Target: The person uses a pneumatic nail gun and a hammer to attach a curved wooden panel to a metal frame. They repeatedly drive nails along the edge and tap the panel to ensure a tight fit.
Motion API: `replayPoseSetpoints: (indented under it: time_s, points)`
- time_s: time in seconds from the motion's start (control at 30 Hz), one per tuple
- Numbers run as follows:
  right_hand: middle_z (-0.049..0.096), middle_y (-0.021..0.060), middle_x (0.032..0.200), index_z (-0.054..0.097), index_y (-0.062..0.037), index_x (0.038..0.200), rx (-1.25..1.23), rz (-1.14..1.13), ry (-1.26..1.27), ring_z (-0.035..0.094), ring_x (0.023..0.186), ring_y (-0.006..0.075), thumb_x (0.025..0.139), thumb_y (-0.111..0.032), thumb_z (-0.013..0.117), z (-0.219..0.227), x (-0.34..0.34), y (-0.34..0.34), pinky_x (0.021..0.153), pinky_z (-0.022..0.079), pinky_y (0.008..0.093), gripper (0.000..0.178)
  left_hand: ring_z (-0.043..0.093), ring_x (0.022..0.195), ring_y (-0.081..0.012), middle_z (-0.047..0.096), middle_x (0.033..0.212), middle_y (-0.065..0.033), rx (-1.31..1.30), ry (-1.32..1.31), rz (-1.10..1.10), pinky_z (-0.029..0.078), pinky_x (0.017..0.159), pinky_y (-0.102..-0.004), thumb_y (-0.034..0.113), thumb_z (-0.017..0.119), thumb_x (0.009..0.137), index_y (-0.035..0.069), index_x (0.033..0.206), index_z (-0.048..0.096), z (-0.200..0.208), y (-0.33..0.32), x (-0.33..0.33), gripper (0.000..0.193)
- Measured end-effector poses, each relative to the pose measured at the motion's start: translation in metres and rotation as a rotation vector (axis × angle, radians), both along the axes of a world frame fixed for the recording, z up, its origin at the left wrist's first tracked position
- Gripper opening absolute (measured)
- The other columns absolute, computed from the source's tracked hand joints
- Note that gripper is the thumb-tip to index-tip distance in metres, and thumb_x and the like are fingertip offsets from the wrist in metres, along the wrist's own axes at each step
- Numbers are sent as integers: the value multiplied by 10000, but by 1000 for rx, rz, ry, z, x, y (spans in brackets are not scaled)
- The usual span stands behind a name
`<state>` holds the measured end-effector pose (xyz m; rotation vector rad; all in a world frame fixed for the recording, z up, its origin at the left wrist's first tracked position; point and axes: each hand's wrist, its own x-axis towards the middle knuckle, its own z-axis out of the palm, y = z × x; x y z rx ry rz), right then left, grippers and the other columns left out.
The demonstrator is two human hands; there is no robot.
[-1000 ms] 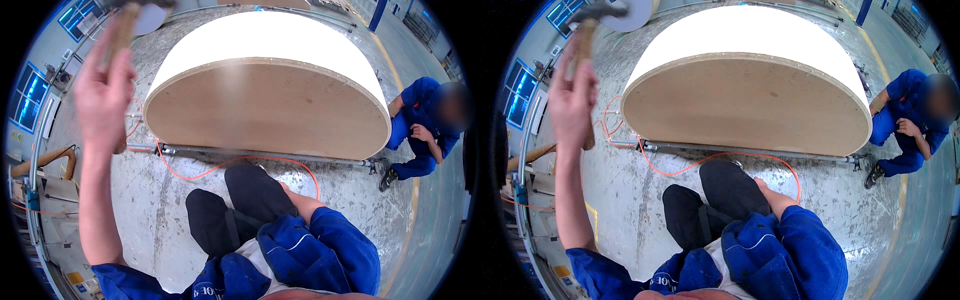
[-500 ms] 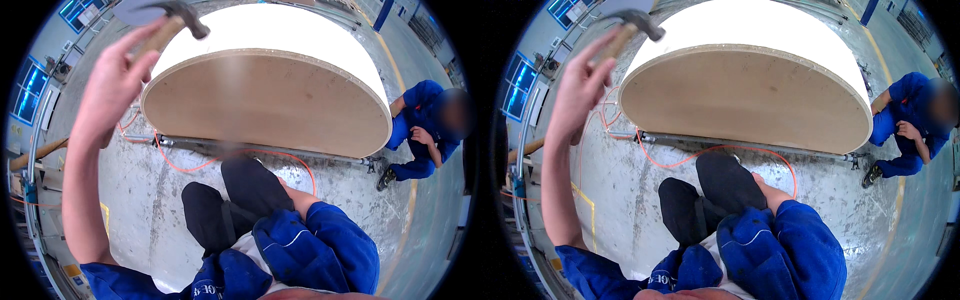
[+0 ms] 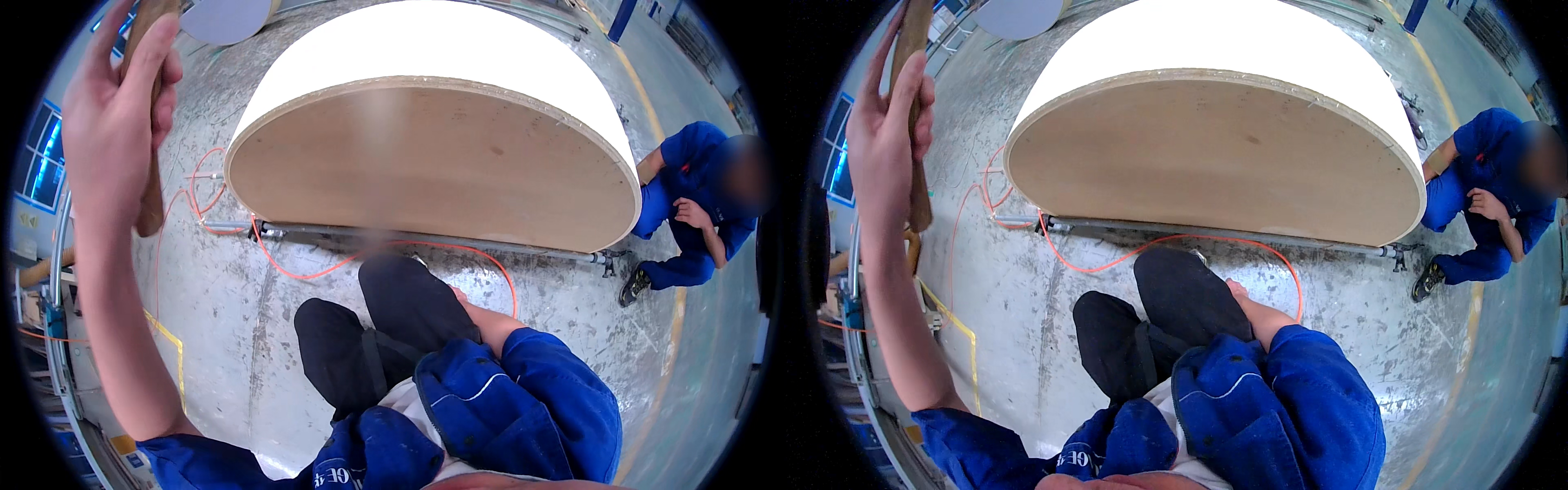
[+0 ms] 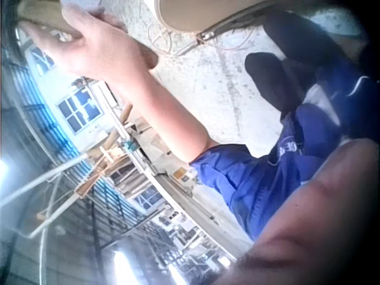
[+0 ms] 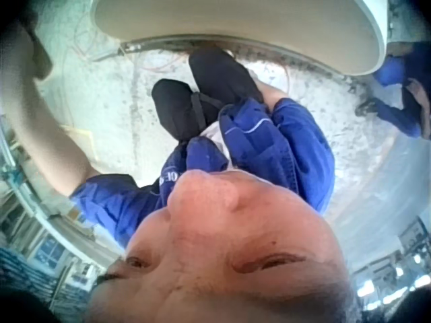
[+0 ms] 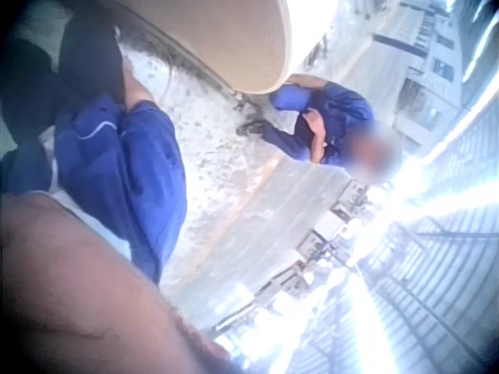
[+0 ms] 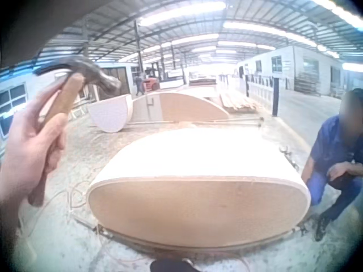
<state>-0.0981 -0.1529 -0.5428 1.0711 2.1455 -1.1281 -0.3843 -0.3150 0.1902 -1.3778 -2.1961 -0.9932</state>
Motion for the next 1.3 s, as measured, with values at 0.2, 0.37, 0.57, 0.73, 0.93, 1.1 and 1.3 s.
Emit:
replayPoseSetpoints:
  time_s: [0.2,0.37,0.57,0.73,0.93,1.1,1.3]
  points:
    - [652,223,1301,608,-47,1213,-86,48,-20,612,1237,390,878,-419,625,37,-11,0,1016,502,474,502,472,562,-37,632,760,-6,-283,-55,6,401,499,-220,166,633,989,188,1467,555,-17,6,25,485]
    - [641,226,1321,601,-31,1227,-41,24,35,602,1251,393,879,-413,629,23,-1,1,1028,495,475,517,449,487,-15,631,733,-1,76,-15,-18,340,412,-178,239,598,1032,186,1520,481,-10,4,18,505]
    - [631,247,1325,585,-23,1264,-99,-23,-1,594,1262,399,880,-393,623,4,-3,-6,1044,488,469,535,461,513,-8,605,705,23,-355,-122,-77,341,405,-184,266,633,1018,186,1520,484,4,22,24,530]
    - [630,241,1330,598,-36,1279,-83,47,-38,596,1260,399,888,-382,615,16,-14,4,1034,497,470,523,484,531,-18,628,732,-10,51,32,33,344,432,-187,279,648,1005,154,1479,535,-6,12,25,502]
    - [638,236,1323,624,-43,1264,-80,4,89,602,1256,393,891,-395,613,1,-4,2,1020,506,473,513,460,505,-21,611,727,1,-270,83,-67,368,410,-191,245,632,1019,161,1504,502,4,26,31,510]
    - [643,226,1323,629,-46,1259,-37,-15,-21,605,1258,386,898,-405,603,39,-9,-3,1022,506,474,510,483,518,-17,638,741,-14,-195,186,71,345,411,-192,244,636,1016,136,1502,502,-8,12,21,516]
    - [645,234,1316,616,-45,1262,-37,-23,-80,610,1251,391,890,-400,615,35,-13,-3,1022,507,468,515,479,495,-12,648,770,-16,-240,15,-118,355,388,-177,273,628,1023,146,1499,502,8,33,39,509]
